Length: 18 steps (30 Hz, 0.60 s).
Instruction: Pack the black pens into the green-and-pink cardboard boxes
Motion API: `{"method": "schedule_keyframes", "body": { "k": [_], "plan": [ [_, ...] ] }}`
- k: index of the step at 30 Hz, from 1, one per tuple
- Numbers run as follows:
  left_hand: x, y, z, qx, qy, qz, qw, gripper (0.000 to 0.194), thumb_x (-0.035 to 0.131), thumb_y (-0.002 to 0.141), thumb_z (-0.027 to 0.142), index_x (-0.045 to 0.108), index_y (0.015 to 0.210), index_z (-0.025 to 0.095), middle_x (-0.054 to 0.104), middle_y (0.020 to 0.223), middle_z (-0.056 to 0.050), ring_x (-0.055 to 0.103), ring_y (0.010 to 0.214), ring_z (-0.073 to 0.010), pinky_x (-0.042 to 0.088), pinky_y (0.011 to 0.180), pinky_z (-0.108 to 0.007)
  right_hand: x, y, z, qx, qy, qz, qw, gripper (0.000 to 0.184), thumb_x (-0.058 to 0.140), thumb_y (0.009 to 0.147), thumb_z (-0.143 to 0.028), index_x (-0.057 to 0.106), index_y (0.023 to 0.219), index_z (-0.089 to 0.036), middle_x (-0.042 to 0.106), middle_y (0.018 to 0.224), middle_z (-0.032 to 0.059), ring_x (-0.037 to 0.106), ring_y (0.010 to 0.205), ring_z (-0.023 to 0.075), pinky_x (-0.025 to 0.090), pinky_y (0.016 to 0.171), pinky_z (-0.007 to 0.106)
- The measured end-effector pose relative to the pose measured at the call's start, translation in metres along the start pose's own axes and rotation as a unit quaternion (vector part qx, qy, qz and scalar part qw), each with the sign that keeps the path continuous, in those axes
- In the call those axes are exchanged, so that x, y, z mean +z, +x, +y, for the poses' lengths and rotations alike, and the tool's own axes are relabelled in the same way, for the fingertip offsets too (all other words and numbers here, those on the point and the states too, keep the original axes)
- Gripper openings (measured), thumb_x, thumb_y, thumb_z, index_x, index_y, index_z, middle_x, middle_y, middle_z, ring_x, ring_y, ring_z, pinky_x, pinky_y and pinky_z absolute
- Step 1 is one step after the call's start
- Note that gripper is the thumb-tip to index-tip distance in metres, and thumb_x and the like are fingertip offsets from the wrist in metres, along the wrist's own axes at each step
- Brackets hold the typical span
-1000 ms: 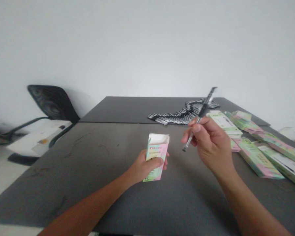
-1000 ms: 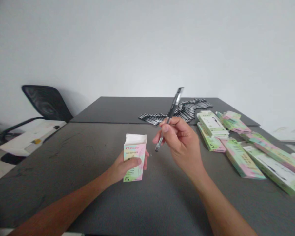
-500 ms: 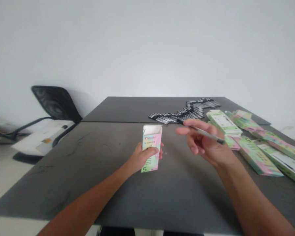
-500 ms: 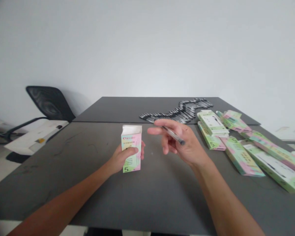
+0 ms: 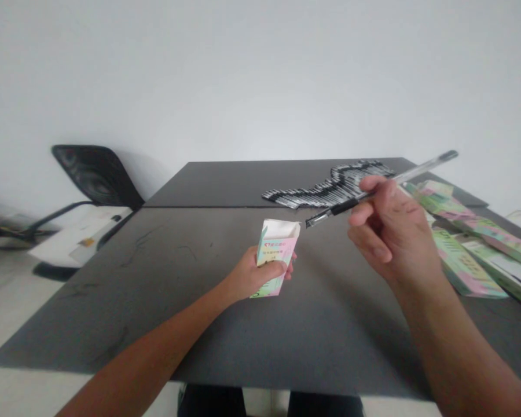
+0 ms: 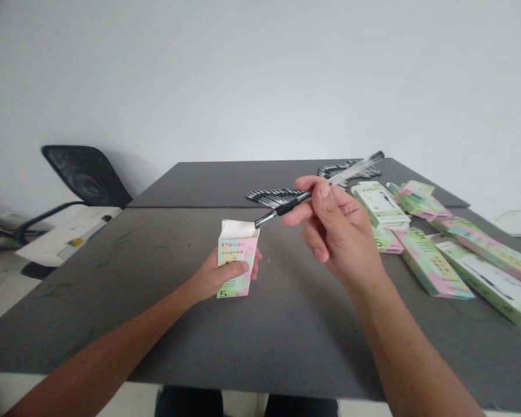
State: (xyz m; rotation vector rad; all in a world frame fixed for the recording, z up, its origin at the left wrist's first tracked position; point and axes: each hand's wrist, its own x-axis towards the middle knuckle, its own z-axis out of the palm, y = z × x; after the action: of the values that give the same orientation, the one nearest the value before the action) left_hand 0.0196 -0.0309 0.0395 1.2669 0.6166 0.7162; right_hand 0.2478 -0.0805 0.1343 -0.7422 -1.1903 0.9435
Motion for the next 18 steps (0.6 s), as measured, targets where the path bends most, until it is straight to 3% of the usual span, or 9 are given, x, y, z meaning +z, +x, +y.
{"method": "schedule_keyframes", "body": {
  "k": [3, 6, 8, 10, 13, 18],
  "plan": [
    [0.000, -0.001, -0.002, -0.003, 0.009, -0.012, 1.000, 0.034, 0.081, 0.078, 0.034, 0.076, 0.104, 0.012, 0.074, 0.085, -0.005, 0.071, 0.074, -0.0188, 0.057, 0.070, -0.031, 0.000, 0.000, 0.001, -0.004, 0.009, 0.004, 1.000, 0.022, 0.070, 0.100, -0.053, 0.077, 0.102, -0.032, 0.081, 0.079, -0.0032, 0.031, 0.032, 0.0051, 0.017, 0.028, 0.024],
    [0.000, 0.001, -0.003, -0.002, 0.008, -0.007, 1.000, 0.033, 0.081, 0.077, 0.033, 0.075, 0.102, 0.012, 0.073, 0.083, -0.005, 0.070, 0.072, -0.0184, 0.056, 0.068, -0.030, 0.001, -0.002, 0.001, -0.005, 0.015, -0.007, 1.000, 0.016, 0.077, 0.097, -0.046, 0.079, 0.103, -0.032, 0.085, 0.095, -0.0014, 0.052, 0.042, 0.0057, 0.032, 0.032, 0.019],
    [0.000, 0.003, -0.002, 0.000, 0.003, 0.002, 1.000, 0.033, 0.080, 0.076, 0.032, 0.074, 0.101, 0.012, 0.073, 0.081, -0.004, 0.070, 0.071, -0.0179, 0.055, 0.066, -0.029, 0.003, -0.003, 0.003, -0.006, 0.003, -0.019, 1.000, 0.018, 0.083, 0.092, -0.038, 0.080, 0.109, -0.034, 0.085, 0.113, -0.0014, 0.072, 0.065, 0.0098, 0.051, 0.044, 0.018],
    [0.000, 0.004, -0.001, 0.004, -0.001, 0.011, 1.000, 0.032, 0.079, 0.076, 0.032, 0.074, 0.101, 0.012, 0.072, 0.081, -0.004, 0.069, 0.070, -0.0176, 0.054, 0.064, -0.028, 0.003, -0.005, 0.005, -0.015, -0.017, -0.033, 0.999, 0.031, 0.085, 0.090, -0.029, 0.078, 0.118, -0.038, 0.082, 0.126, -0.0027, 0.081, 0.095, 0.0157, 0.066, 0.068, 0.024],
    [-0.001, 0.004, -0.001, 0.009, 0.006, 0.013, 1.000, 0.032, 0.078, 0.078, 0.032, 0.074, 0.102, 0.012, 0.072, 0.081, -0.004, 0.069, 0.070, -0.0177, 0.054, 0.064, -0.028, 0.003, -0.004, 0.010, -0.032, -0.028, -0.059, 0.997, 0.037, 0.076, 0.096, -0.027, 0.075, 0.130, -0.043, 0.077, 0.138, -0.0049, 0.075, 0.124, 0.0206, 0.066, 0.099, 0.036],
    [0.000, 0.003, 0.000, 0.004, 0.011, 0.019, 1.000, 0.031, 0.078, 0.077, 0.031, 0.074, 0.102, 0.012, 0.072, 0.082, -0.004, 0.069, 0.072, -0.0182, 0.054, 0.065, -0.029, 0.005, -0.002, 0.014, -0.003, 0.018, -0.106, 0.994, 0.033, 0.058, 0.104, -0.046, 0.078, 0.130, -0.037, 0.077, 0.139, -0.0025, 0.071, 0.132, 0.0251, 0.062, 0.110, 0.045]
  ]
}}
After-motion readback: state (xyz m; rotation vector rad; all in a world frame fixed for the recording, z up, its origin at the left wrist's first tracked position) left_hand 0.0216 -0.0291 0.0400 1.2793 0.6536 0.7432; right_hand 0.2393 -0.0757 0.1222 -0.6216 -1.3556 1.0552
